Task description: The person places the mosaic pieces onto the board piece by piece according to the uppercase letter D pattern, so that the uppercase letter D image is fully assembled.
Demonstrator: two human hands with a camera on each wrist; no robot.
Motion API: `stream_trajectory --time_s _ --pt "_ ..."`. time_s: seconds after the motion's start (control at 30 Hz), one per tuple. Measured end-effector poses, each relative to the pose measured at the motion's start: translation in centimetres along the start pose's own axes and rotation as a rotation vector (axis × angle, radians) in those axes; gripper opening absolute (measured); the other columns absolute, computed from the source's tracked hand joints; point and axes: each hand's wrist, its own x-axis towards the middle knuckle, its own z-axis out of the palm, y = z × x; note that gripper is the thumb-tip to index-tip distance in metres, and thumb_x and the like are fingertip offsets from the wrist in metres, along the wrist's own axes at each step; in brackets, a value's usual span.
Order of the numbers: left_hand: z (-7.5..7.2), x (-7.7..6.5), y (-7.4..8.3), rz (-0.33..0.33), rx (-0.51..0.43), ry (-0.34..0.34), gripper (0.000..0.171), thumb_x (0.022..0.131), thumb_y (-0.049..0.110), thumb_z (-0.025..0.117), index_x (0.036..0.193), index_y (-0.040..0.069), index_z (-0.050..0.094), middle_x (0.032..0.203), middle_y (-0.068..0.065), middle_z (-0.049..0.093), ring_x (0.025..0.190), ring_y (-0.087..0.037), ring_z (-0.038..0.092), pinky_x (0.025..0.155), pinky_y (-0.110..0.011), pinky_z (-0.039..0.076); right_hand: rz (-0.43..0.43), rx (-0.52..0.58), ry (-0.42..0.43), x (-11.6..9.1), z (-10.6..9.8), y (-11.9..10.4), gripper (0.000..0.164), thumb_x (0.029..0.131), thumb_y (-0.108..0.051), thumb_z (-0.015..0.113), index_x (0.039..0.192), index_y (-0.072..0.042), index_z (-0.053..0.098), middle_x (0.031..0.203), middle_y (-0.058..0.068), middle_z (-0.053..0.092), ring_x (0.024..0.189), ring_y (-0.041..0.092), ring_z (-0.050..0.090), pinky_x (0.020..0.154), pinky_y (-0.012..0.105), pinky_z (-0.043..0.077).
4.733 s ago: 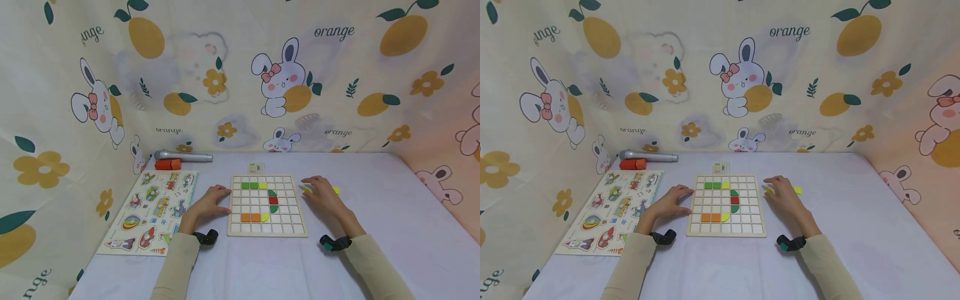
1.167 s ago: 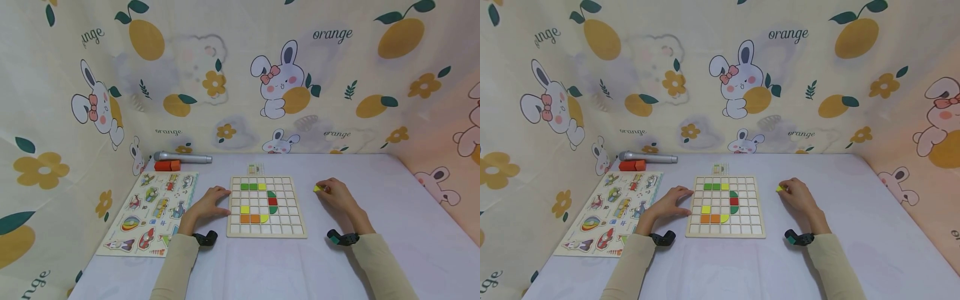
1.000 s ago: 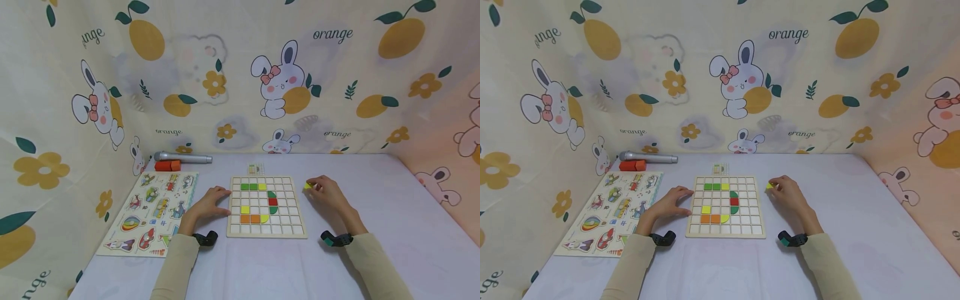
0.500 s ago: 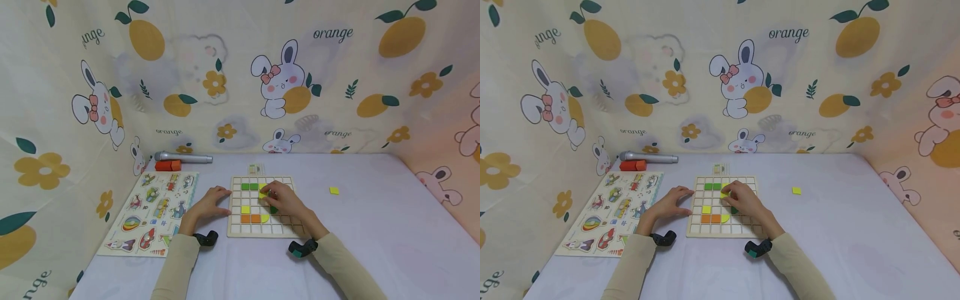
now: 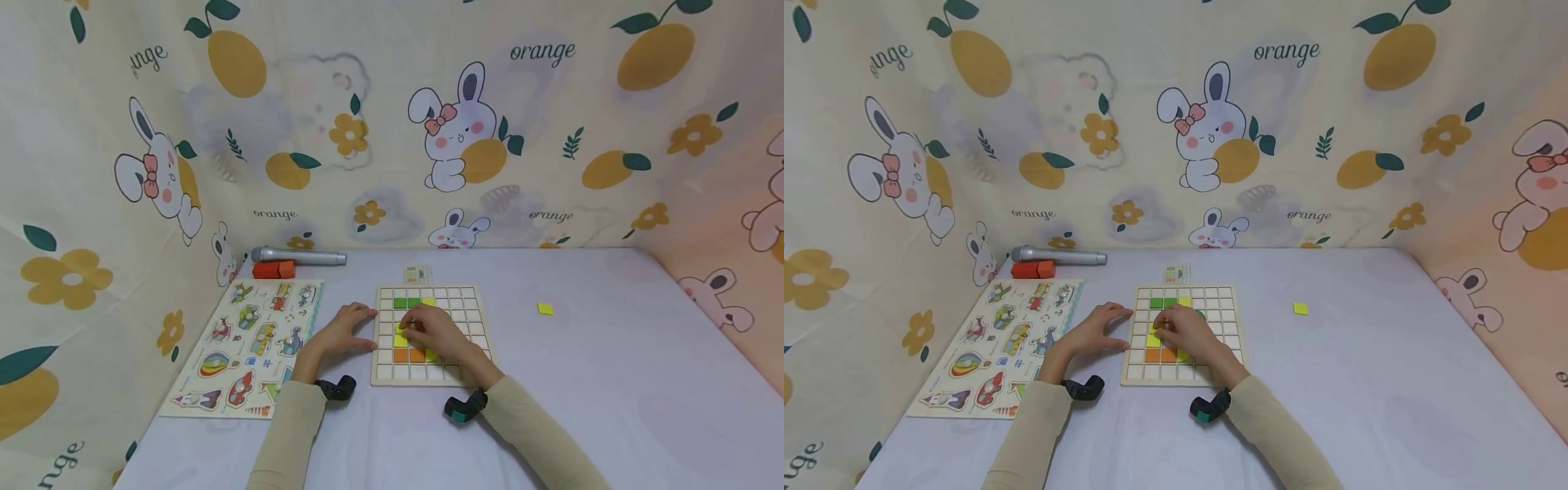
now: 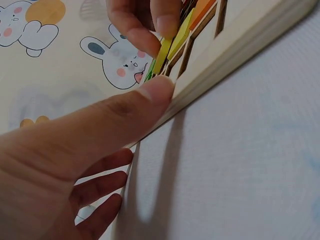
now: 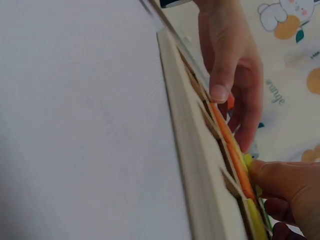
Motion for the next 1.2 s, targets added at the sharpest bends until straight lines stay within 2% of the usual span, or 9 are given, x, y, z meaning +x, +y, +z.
stream_trajectory --time_s 0.1,0.33,0.67,0.97,1.2 --pt "0.0 0.0 0.1 0.003 -0.003 0.002 0.069 0.076 0.032 0.077 0.135 0.01 0.049 0.136 -0.012 0.043 0.129 -0.03 0.035 0.109 -0.046 0.028 0.005 -0.012 0.007 0.1 0.2 0.0 0.007 0.085 -0.017 0.069 0.091 -0.015 0.069 0.085 -0.008 0.059 0.068 0.007 0.048 0.057 0.02 0.044" --pt "0.0 0.0 0.1 0.008 0.013 0.006 0.068 0.076 0.032 0.077 0.135 0.01 0.049 0.135 -0.012 0.044 0.128 -0.03 0.036 0.109 -0.045 0.029 0.015 -0.01 0.015 0.2 0.3 0.1 0.009 0.086 -0.016 0.068 0.093 -0.016 0.072 0.096 -0.006 0.06 0.079 0.007 0.051 0.066 0.021 0.048" --pt "0.0 0.1 0.1 0.008 0.008 0.006 0.068 0.076 0.032 0.077 0.134 0.01 0.05 0.135 -0.012 0.044 0.128 -0.03 0.035 0.109 -0.046 0.029 0.025 -0.019 0.041 -0.1 0.2 0.4 0.01 0.087 -0.016 0.066 0.095 -0.016 0.072 0.096 -0.006 0.057 0.08 0.007 0.05 0.068 0.022 0.048" --pt "0.1 0.1 0.1 0.0 0.024 0.007 0.069 0.075 0.033 0.077 0.135 0.011 0.049 0.136 -0.012 0.043 0.129 -0.029 0.035 0.11 -0.044 0.029 -0.009 -0.023 0.158 -2.1 -3.7 2.5 0.014 0.086 -0.012 0.067 0.099 -0.008 0.071 0.097 0.002 0.059 0.075 0.011 0.052 0.062 0.024 0.049" --pt "0.1 0.0 0.2 -0.012 0.026 0.005 0.07 0.075 0.033 0.077 0.135 0.011 0.049 0.137 -0.012 0.043 0.129 -0.03 0.035 0.11 -0.045 0.029 0.127 -0.063 0.198 -5.3 -7.9 4.9 0.02 0.085 -0.012 0.068 0.105 -0.01 0.069 0.102 0.004 0.059 0.087 0.019 0.053 0.07 0.032 0.051"
